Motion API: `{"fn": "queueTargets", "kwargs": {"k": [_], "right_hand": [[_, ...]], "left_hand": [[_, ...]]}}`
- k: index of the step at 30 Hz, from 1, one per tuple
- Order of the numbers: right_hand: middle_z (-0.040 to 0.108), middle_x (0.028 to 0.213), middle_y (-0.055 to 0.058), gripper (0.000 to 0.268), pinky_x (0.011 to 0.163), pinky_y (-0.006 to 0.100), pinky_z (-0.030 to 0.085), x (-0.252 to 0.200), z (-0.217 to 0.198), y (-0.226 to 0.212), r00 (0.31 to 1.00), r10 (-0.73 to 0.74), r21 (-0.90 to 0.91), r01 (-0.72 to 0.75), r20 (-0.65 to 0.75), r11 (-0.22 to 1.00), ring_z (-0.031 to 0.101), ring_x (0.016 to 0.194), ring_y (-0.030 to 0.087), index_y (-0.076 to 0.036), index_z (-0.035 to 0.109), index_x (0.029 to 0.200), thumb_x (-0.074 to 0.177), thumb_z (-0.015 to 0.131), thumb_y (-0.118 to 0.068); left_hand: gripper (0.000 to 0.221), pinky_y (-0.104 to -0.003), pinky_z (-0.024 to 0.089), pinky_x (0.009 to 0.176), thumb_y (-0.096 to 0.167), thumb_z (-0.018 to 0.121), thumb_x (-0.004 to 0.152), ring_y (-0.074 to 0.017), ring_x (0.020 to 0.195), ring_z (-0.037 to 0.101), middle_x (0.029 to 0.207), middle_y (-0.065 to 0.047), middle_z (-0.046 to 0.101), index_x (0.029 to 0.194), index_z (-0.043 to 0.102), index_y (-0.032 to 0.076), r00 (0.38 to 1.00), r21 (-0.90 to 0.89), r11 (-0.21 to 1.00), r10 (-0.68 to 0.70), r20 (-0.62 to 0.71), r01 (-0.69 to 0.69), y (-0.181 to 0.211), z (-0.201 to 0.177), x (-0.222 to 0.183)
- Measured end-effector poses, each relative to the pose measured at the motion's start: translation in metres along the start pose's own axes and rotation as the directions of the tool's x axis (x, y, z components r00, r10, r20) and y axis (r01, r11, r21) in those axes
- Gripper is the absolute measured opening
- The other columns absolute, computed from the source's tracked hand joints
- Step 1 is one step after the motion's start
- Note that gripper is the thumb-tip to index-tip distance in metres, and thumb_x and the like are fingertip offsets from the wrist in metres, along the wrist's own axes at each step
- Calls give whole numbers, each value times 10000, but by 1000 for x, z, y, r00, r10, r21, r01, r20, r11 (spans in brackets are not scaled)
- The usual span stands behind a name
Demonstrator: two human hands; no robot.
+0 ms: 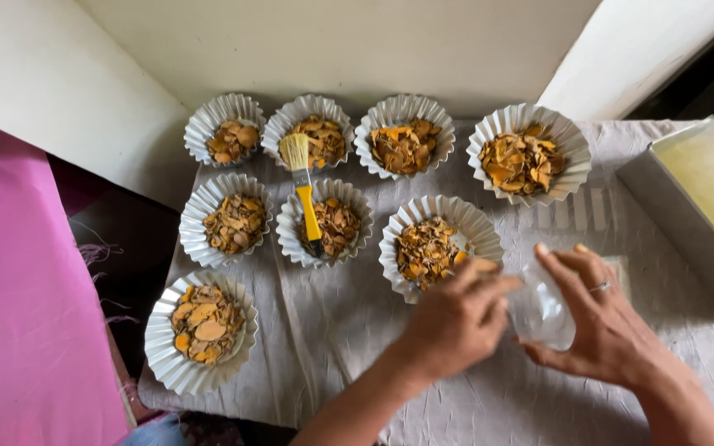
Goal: Brushing dried tea leaves in paper liners and then placing them into a plastic bag.
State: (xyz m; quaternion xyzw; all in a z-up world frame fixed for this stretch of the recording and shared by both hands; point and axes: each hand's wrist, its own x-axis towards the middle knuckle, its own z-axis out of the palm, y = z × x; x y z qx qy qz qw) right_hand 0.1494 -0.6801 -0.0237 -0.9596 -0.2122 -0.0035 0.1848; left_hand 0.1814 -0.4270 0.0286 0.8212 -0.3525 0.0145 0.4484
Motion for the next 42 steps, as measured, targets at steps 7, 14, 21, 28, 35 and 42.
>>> {"fn": "queueTargets", "kwargs": {"k": [7, 14, 21, 28, 35, 42], "right_hand": [[444, 1409, 201, 1234, 1067, 563, 456, 21, 16, -1, 913, -69, 240, 178, -401, 954, 431, 1284, 287, -127, 77, 1688, 697, 666, -568], [408, 1392, 214, 1249, 1149, 591, 421, 27, 23, 5, 906, -87, 283, 219, -414, 934, 442, 1302, 308, -114, 83, 1685, 683, 737, -474], [478, 1398, 224, 1229, 1048, 544, 501, 28, 22, 6, 915, -130, 220, 227, -382, 949, 477, 1276, 317, -73, 115, 1668, 702, 726, -523], [465, 1483, 211, 1250, 1044, 540, 495, 31, 10, -9, 925, -146, 194, 224, -350, 955, 443, 1344, 332, -64, 110, 1664, 698, 797, -461], [391, 1514, 206, 1250, 1199, 668, 213, 48, -21, -42, 997, -13, 81, 19, -80, 997, 372, 1395, 397, -81, 184, 1641, 673, 788, -592], [403, 1517, 197, 1135, 1245, 640, 165, 48, -4, -29, 982, -17, 165, 49, -191, 985, 413, 1416, 362, -83, 235, 1631, 719, 781, -482]], "left_hand": [[697, -377, 619, 737, 231, 657, 969, -246, 843, 681, 1553, -164, 368, 1577, 328, 139, 840, 370, 811, -527, 127, 453, -35, -43, -3], [1029, -566, 264, 1184, 426, 733, 929, -444, 1493, 205, 1680, -247, 87, 1642, 40, 162, 798, 453, 803, -538, 271, 387, -63, -15, -4], [1018, -602, 333, 1145, 313, 824, 855, -484, 1415, 340, 1596, -218, 297, 1621, 179, 131, 872, 342, 888, -407, 271, 308, -55, -2, -12], [837, -628, 419, 1081, 104, 768, 876, -508, 1391, 386, 1523, -256, 391, 1565, 302, 7, 869, 393, 873, -411, 275, 289, -51, -16, -2], [636, -521, 619, 845, -81, 718, 832, -403, 1157, 605, 1279, -243, 586, 1421, 484, -30, 961, 389, 903, -247, 127, 181, -66, 3, 6], [666, -475, 607, 814, 27, 727, 859, -393, 1128, 597, 1301, -219, 560, 1475, 472, 22, 923, 465, 867, -311, 227, 177, -68, -1, 9]]}}
